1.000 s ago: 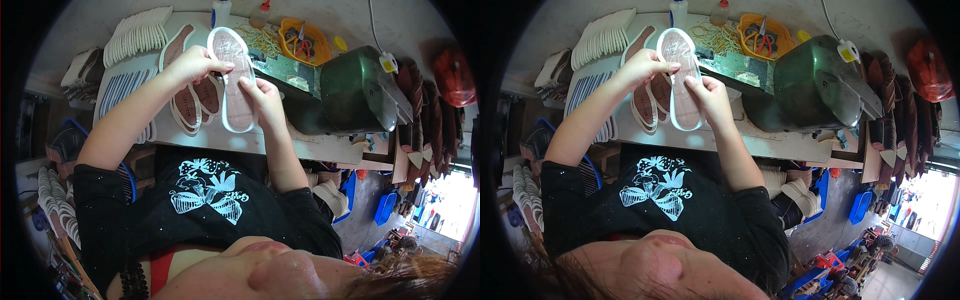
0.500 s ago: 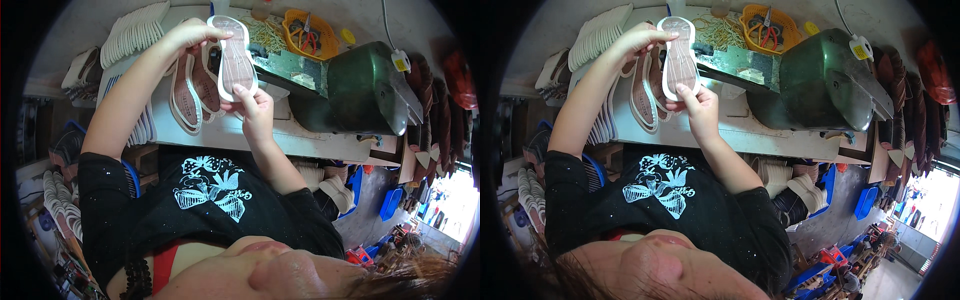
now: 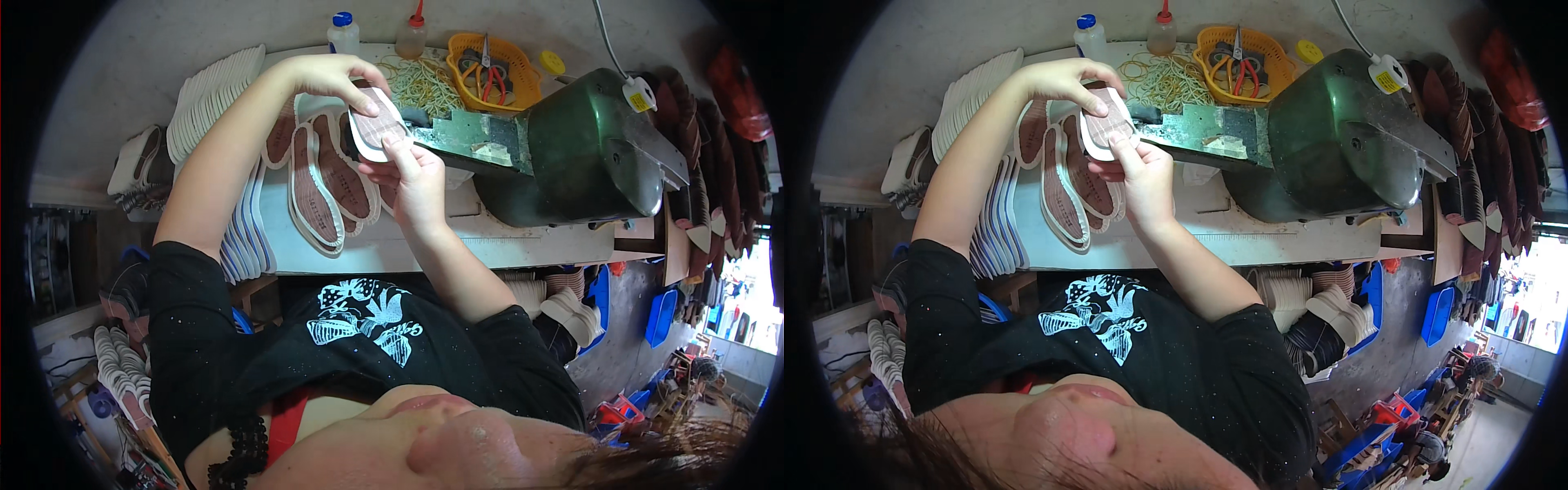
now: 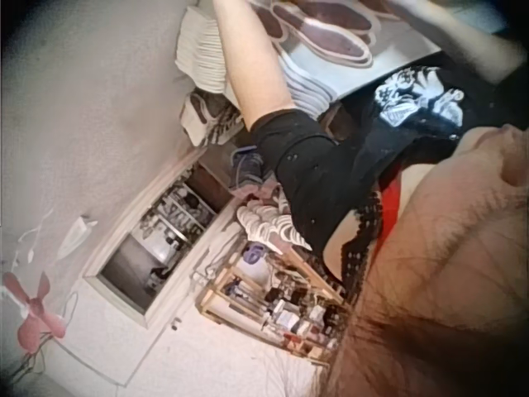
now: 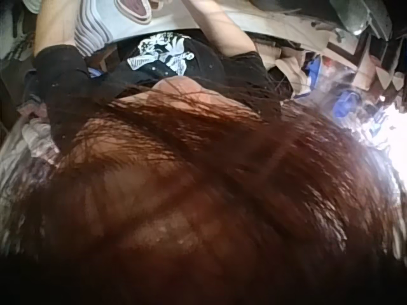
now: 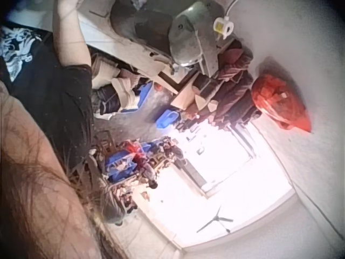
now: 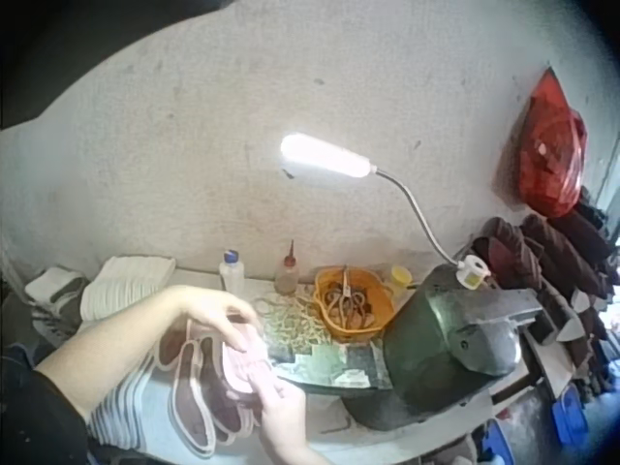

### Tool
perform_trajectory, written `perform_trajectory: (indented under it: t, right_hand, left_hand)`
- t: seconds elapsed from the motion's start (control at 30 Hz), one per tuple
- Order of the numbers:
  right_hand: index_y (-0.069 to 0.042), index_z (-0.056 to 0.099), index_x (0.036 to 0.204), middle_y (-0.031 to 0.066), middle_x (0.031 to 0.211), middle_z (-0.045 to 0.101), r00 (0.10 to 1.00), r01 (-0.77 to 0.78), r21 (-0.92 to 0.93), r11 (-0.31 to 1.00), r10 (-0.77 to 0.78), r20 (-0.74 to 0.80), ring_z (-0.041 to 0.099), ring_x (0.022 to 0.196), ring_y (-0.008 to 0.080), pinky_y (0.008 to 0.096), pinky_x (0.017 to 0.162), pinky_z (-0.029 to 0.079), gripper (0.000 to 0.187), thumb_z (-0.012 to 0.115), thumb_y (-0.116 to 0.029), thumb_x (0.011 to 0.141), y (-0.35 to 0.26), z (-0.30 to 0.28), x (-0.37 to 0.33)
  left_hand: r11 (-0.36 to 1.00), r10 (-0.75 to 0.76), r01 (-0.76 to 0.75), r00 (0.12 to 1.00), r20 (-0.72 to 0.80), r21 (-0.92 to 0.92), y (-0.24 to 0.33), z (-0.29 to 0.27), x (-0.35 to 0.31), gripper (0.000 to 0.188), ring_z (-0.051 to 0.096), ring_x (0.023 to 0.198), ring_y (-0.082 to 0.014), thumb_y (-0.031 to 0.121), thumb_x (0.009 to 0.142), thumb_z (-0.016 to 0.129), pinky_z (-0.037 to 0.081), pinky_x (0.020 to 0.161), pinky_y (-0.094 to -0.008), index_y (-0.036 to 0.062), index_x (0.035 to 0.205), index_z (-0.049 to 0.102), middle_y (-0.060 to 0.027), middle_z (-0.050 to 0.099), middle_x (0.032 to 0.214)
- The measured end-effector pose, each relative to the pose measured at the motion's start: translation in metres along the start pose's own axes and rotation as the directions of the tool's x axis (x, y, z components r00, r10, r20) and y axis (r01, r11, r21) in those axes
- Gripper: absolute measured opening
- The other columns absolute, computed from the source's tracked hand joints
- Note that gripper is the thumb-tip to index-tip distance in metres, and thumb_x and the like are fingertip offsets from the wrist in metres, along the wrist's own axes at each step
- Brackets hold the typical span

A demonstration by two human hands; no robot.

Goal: The person assembles shoe insoles by hand, picking soles from a stack, fitting and pressing white foam lining around their edges, and placing the assembled soles onto the workbench.

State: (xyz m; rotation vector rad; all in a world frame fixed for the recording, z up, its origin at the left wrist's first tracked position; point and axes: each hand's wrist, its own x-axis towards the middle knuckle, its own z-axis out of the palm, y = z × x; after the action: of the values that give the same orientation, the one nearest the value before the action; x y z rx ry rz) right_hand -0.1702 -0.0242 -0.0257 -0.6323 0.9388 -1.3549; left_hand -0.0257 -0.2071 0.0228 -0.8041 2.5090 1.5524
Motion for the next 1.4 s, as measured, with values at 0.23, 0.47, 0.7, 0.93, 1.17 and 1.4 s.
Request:
perform_trajectory:
  t: [0.23,0.47,0.7,0.93,1.17,1.4]
  right_hand:
    - [0.002,0.064,0.093,0.0112,0.080,0.068,0.999,-0.054,-0.027,0.998,0.054,-0.010,0.067,0.067,0.0159,0.0218,0.058,0.050,0.033,0.056,-0.030,0.090,-0.012,0.003,0.000]
    - [0.003,0.064,0.095,0.0130,0.085,0.068,0.995,-0.103,-0.025,0.994,0.103,0.004,0.067,0.070,0.0157,0.0215,0.059,0.051,0.038,0.057,-0.034,0.089,-0.014,-0.001,-0.001]
    - [-0.001,0.063,0.095,0.0097,0.086,0.067,0.990,-0.131,-0.037,0.991,0.133,0.054,0.065,0.073,0.0147,0.0238,0.066,0.049,0.029,0.060,-0.029,0.086,-0.014,-0.010,-0.001]
    - [0.001,0.063,0.089,0.0050,0.079,0.064,0.917,-0.272,0.013,0.962,0.255,0.307,0.057,0.062,0.0080,0.0202,0.056,0.044,0.023,0.065,-0.022,0.084,-0.015,-0.047,-0.008]
    - [0.003,0.063,0.098,0.0053,0.085,0.065,0.919,-0.246,-0.166,0.955,0.284,0.273,0.060,0.070,0.0083,0.0226,0.064,0.048,0.026,0.067,-0.018,0.083,-0.030,-0.068,-0.053]
    - [0.005,0.062,0.099,0.0071,0.088,0.066,0.968,-0.200,0.039,0.979,0.192,0.163,0.061,0.073,0.0091,0.0215,0.066,0.048,0.028,0.065,-0.018,0.084,-0.020,-0.050,-0.026]
  left_hand:
    - [0.947,-0.227,0.224,0.974,0.011,-0.231,0.024,0.012,-0.023,0.026,0.055,0.075,-0.0076,0.020,0.077,0.072,0.045,0.069,-0.0220,0.0022,0.086,0.056,-0.0004,0.058,0.079]
    - [0.935,-0.282,0.253,0.955,-0.088,-0.249,0.019,0.037,-0.039,0.025,0.052,0.062,-0.0046,0.025,0.081,0.069,0.041,0.056,-0.0211,0.0012,0.083,0.063,0.0011,0.060,0.071]
    - [0.853,-0.422,0.360,0.902,-0.094,-0.377,0.047,0.066,-0.048,0.037,0.052,0.042,-0.0102,0.038,0.080,0.068,0.042,0.041,-0.0242,0.0024,0.070,0.064,-0.0054,0.059,0.056]
    - [0.739,-0.502,0.424,0.865,-0.009,-0.524,0.058,0.079,-0.047,0.047,0.060,0.046,-0.0168,0.044,0.084,0.061,0.049,0.042,-0.0267,-0.0020,0.075,0.066,-0.0117,0.063,0.060]
    - [0.768,-0.522,0.400,0.843,-0.128,-0.500,0.052,0.071,-0.037,0.052,0.050,0.033,-0.0107,0.046,0.086,0.058,0.041,0.034,-0.0221,-0.0001,0.062,0.061,-0.0072,0.056,0.047]
    - [0.853,-0.515,0.453,0.810,-0.282,-0.257,0.035,0.049,-0.025,0.063,0.039,0.029,-0.0089,0.059,0.080,0.057,0.031,0.031,-0.0219,0.0024,0.053,0.058,-0.0016,0.045,0.038]
